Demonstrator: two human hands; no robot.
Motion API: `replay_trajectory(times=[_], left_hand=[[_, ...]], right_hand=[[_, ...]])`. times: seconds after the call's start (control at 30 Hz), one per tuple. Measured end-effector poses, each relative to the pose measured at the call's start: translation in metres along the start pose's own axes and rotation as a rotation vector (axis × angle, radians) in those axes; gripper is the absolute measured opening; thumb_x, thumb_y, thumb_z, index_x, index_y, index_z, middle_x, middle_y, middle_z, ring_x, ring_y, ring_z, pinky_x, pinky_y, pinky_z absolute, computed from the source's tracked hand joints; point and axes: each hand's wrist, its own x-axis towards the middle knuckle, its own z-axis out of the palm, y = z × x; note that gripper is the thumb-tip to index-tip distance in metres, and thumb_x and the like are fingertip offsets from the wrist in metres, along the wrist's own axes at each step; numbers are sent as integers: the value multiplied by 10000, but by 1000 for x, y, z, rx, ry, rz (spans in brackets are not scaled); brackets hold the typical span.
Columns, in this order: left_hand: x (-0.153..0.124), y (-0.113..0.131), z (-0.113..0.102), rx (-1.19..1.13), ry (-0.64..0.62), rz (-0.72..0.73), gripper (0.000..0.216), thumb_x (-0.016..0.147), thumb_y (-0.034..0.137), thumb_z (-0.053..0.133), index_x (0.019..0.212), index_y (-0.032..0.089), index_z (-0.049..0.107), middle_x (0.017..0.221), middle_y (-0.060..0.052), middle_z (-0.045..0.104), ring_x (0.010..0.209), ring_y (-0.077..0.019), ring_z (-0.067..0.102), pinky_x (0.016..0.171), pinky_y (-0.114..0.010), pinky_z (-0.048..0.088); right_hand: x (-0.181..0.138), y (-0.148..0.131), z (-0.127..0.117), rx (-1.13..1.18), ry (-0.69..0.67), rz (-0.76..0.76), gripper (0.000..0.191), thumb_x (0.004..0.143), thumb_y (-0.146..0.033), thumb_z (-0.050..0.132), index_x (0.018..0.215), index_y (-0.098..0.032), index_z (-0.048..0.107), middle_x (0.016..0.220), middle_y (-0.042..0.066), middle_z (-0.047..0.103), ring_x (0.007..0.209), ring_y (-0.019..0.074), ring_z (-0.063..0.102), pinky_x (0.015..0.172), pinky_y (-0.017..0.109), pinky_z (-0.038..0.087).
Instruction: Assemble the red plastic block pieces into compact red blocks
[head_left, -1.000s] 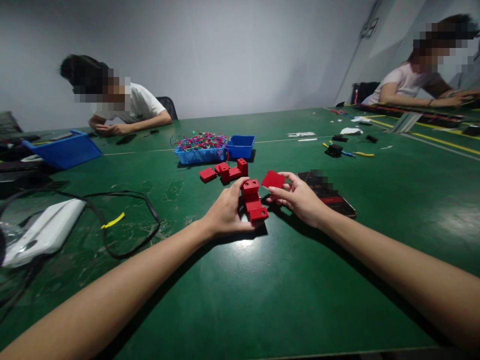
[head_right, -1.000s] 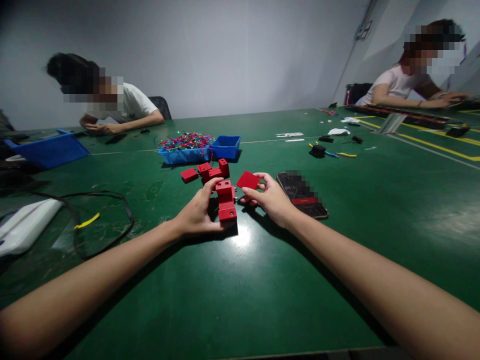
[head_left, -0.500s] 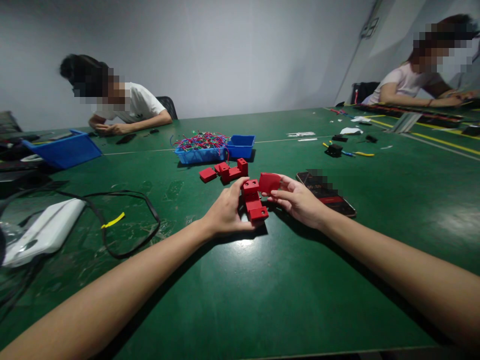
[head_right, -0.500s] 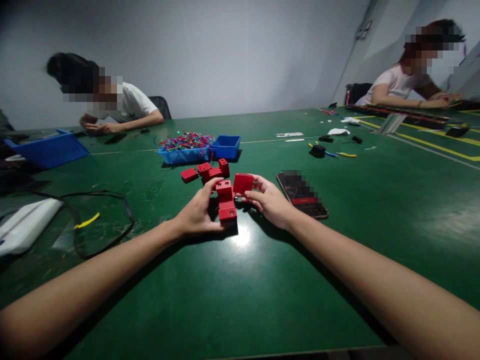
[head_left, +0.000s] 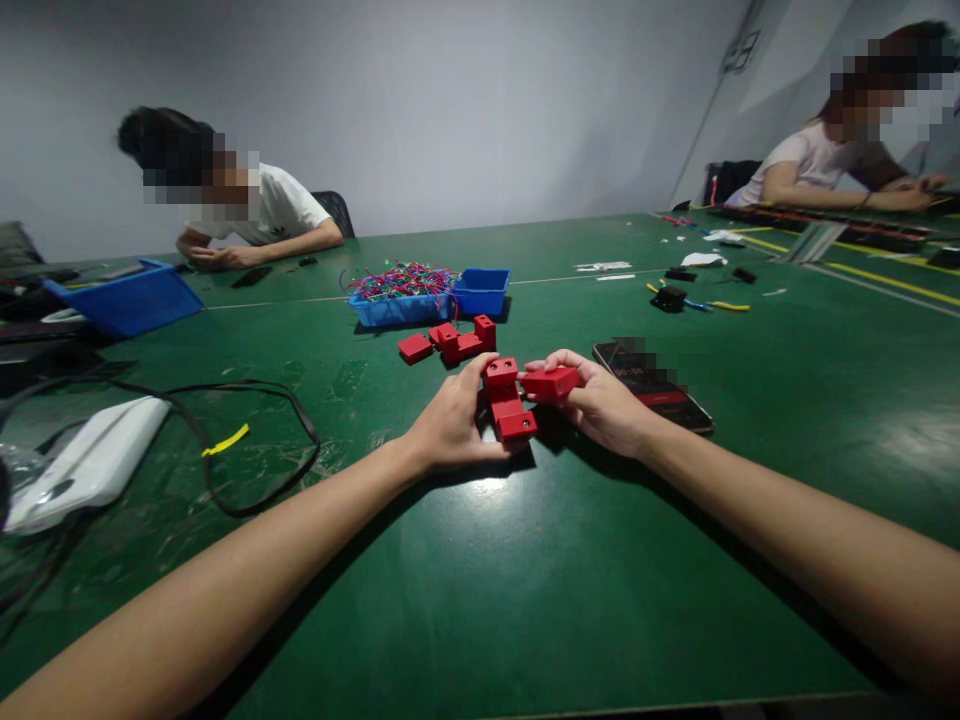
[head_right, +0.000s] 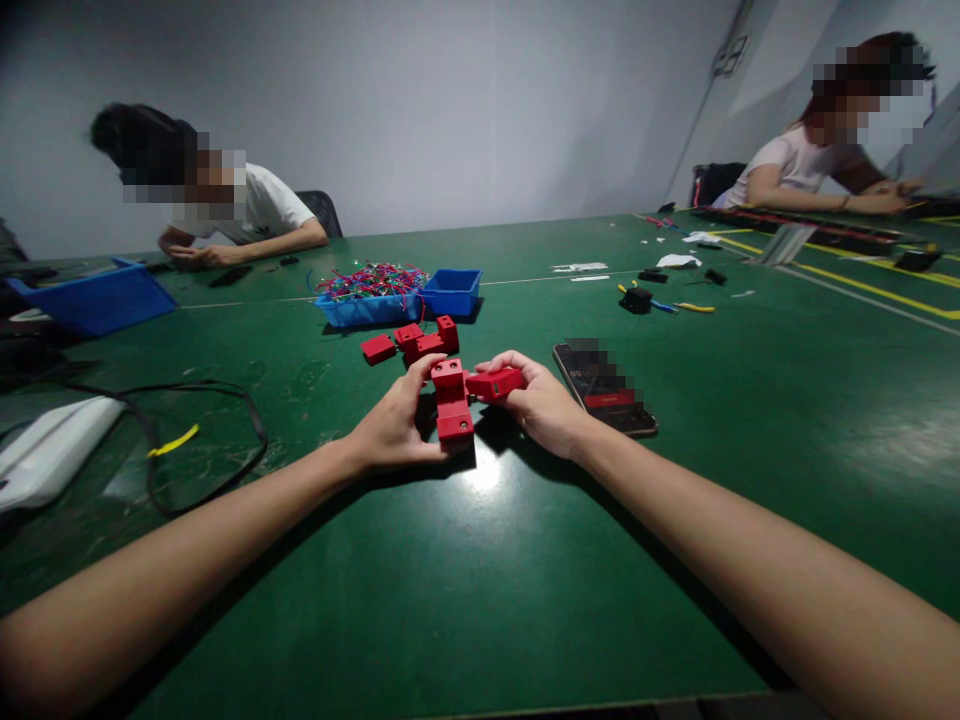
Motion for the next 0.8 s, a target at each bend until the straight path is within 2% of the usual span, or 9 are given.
replay_trajectory(times=[0.2,0.27,0.37,0.5,0.6,0.67,0.8], left_hand=[[1,1,0,-8,4,15,960,661,416,796,1425,170,271,1380,-210,540,1244,-371,567,1046,-564,458],[1,2,0,-11,4,9,967,654,407,802,1429,180,272,1385,-202,539,1247,-369,566,1049,-560,458],[0,2,0,-11,-1,-7,980,643,398,809,1437,197,270,1390,-189,538,1248,-365,566,1058,-551,454],[0,0,0,-8,2,2,975,653,411,801,1440,188,271,1377,-195,541,1246,-364,565,1060,-541,452],[0,-2,1,-3,6,12,977,655,419,799,1438,173,269,1368,-204,541,1243,-371,563,1054,-542,452],[0,-2,1,4,2,4,979,654,425,797,1437,172,266,1360,-202,547,1231,-373,570,1047,-548,456],[0,-3,2,10,-1,0,980,658,432,795,1438,179,259,1373,-200,539,1236,-372,567,1048,-552,454]], right_hand=[[0,-1,1,47,29,47,428,606,-84,741,921,-271,520,881,-51,690,780,156,710,690,275,546],[1,-1,0,63,45,67,416,622,-81,717,930,-272,513,877,-53,681,765,162,721,678,284,544],[1,-1,0,78,66,83,396,629,-56,678,929,-263,524,888,-39,689,794,173,726,742,318,552],[2,-1,0,120,54,74,430,586,-29,692,936,-245,569,983,-6,711,868,172,703,824,328,543],[2,1,0,102,73,57,289,667,-152,755,903,-228,605,1018,13,706,875,169,681,802,323,542],[2,3,0,61,87,27,261,704,-232,788,903,-228,620,1047,16,703,865,161,673,793,317,540],[1,6,-1,-6,97,-30,477,656,-239,863,1069,-278,629,1271,19,643,883,147,686,821,310,551]])
